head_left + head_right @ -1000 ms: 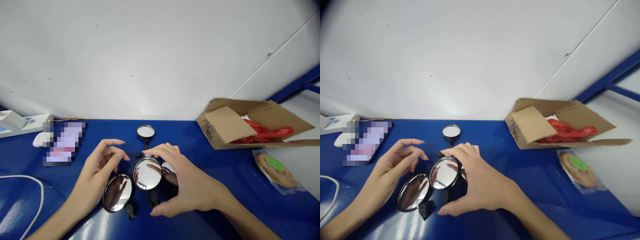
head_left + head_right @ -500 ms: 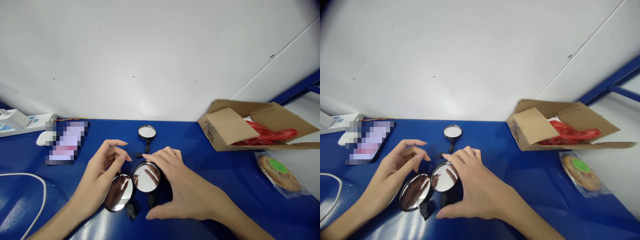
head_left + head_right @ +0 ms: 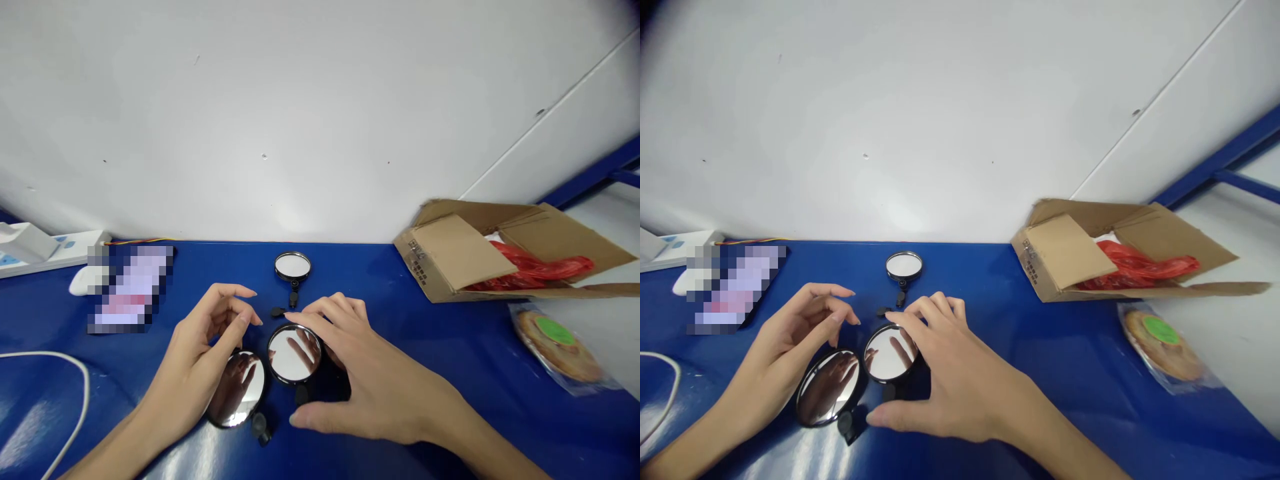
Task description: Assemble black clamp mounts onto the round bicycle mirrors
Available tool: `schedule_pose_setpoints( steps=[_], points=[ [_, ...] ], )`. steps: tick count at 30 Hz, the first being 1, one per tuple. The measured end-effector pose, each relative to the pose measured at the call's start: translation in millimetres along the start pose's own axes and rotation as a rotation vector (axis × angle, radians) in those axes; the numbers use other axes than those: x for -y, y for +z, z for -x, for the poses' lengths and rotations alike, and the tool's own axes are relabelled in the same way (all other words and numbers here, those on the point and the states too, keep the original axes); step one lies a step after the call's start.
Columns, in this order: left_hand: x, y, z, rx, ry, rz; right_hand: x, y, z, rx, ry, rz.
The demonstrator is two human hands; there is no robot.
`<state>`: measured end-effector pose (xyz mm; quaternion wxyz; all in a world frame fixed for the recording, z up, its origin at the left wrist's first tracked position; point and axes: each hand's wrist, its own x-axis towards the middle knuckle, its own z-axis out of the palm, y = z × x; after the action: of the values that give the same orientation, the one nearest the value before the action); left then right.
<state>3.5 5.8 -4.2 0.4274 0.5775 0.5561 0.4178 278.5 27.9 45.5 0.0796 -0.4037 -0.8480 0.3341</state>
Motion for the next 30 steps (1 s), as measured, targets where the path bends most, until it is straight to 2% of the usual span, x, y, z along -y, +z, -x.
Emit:
schedule_pose_setpoints(
  steps=[2,5,9,12,16,20,22,25,28,29,30],
  points=[
    [0,0.4,1,0.002,-0.009,-0.018,-2,0,1,-0.039,-0.033,-0.007],
    [-2,2.1,2,0.003,0.000,-0.069,-5,3,3,-0.176,-0.145,-0.002],
    [-2,3.0,3,-0.041,0.058,-0.177,2,14,3,-0.370,-0.427,0.062],
    [2,1.9,1,-0.091,0.103,-0.203,20,26,-5,-0.404,-0.627,0.189],
    [10,-1.1,-3,-0.176,0.142,-0.249,45,52,-22,-0.405,-0.718,0.409],
    [11,-6.2,-7,-0.234,0.156,-0.318,59,78,-38,-0.626,-0.805,0.483],
    [8,-7.6,-8,-0.257,0.162,-0.337,64,85,-44,-0.666,-0.831,0.465],
    [2,-7.7,-5,-0.258,0.147,-0.335,68,77,-48,-0.579,-0.875,0.367],
    [-6,-8.5,-3,-0.215,0.080,-0.232,63,44,-49,-0.375,-0.887,0.221],
    [-8,-9.3,-3,-0.220,0.067,-0.208,57,31,-49,-0.334,-0.767,0.207],
    [-9,-10.0,-4,-0.238,0.066,-0.203,50,17,-50,-0.358,-0.626,0.218]
  ],
)
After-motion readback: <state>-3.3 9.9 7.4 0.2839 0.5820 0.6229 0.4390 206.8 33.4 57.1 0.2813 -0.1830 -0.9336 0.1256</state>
